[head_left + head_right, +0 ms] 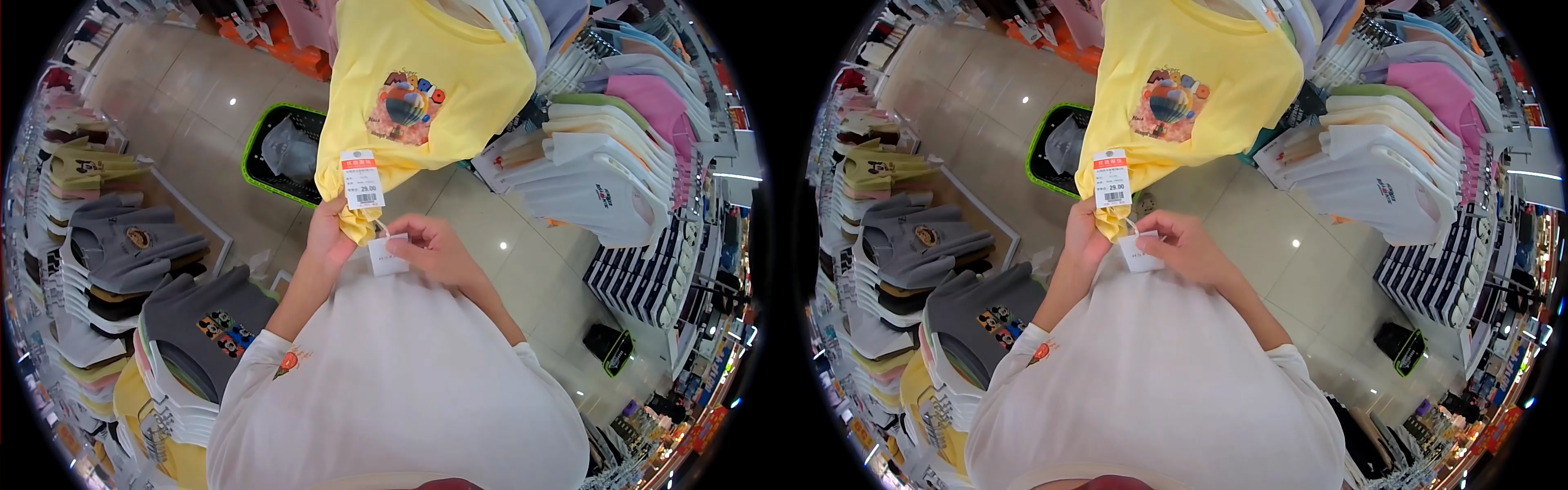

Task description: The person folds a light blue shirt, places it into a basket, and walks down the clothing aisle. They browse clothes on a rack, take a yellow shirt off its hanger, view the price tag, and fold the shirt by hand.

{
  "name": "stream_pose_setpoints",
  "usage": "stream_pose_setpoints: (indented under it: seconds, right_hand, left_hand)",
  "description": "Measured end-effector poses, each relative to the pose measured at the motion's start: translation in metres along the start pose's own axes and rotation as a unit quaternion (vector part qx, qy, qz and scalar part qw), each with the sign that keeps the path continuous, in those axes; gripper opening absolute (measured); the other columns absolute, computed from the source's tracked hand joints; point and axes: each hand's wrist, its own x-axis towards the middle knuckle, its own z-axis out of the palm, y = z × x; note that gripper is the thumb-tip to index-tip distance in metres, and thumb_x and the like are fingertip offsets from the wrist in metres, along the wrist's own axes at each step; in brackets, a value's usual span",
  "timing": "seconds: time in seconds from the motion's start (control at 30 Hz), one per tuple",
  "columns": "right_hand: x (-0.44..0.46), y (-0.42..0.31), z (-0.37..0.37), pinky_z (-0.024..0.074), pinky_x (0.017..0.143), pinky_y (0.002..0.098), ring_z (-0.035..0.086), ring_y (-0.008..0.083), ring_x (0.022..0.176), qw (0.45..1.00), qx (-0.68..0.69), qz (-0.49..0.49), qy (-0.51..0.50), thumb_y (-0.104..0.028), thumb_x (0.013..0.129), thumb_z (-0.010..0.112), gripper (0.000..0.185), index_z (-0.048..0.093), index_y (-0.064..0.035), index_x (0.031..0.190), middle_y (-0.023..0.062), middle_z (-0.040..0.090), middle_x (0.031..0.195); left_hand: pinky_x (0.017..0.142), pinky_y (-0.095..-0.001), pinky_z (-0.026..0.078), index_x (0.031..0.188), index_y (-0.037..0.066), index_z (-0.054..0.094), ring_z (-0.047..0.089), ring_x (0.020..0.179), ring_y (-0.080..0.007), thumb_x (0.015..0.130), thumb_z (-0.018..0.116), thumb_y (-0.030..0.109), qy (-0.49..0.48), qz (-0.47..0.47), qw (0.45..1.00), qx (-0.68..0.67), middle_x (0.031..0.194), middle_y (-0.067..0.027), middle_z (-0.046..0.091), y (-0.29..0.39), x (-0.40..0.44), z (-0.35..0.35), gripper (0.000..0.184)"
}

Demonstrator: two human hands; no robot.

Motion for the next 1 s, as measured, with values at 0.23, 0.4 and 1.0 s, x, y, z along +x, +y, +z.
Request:
stream_pose_setpoints:
  seconds: [0.23, 0.4, 1.0]
  right_hand:
    - [-0.002, -0.010, -0.003, 0.0499, 0.083, 0.0252, 0.064, 0.0091, 0.092, 0.997, 0.078, -0.011, -0.011, -0.003, 0.093, 0.060, 0.044, 0.049, -0.0045, 0.136, 0.0074, 0.070, 0.104]
    - [-0.003, -0.011, -0.004, 0.0511, 0.087, 0.0273, 0.066, 0.0117, 0.097, 0.993, 0.108, -0.026, -0.029, 0.003, 0.089, 0.062, 0.061, 0.039, -0.0068, 0.145, 0.0093, 0.070, 0.108]
    - [-0.005, -0.014, -0.012, 0.0520, 0.096, 0.0361, 0.056, 0.0219, 0.120, 0.979, 0.159, -0.056, -0.117, 0.007, 0.075, 0.061, 0.095, 0.016, -0.0119, 0.156, 0.0157, 0.058, 0.131]
  left_hand:
    - [0.096, -0.0398, 0.053, 0.132, -0.002, 0.049, 0.065, 0.110, -0.0256, 0.097, 0.049, 0.007, -0.020, -0.024, 0.997, -0.070, 0.122, -0.0146, 0.064, 0.001, 0.003, -0.011, 0.036]
    - [0.096, -0.0401, 0.053, 0.131, -0.002, 0.050, 0.065, 0.109, -0.0263, 0.097, 0.049, 0.006, 0.010, -0.028, 0.996, -0.088, 0.121, -0.0153, 0.064, 0.000, 0.003, -0.009, 0.035]
    - [0.099, -0.0463, 0.050, 0.131, -0.005, 0.049, 0.062, 0.112, -0.0306, 0.090, 0.044, 0.004, -0.034, -0.046, 0.991, -0.123, 0.124, -0.0189, 0.062, 0.006, 0.013, -0.034, 0.042]
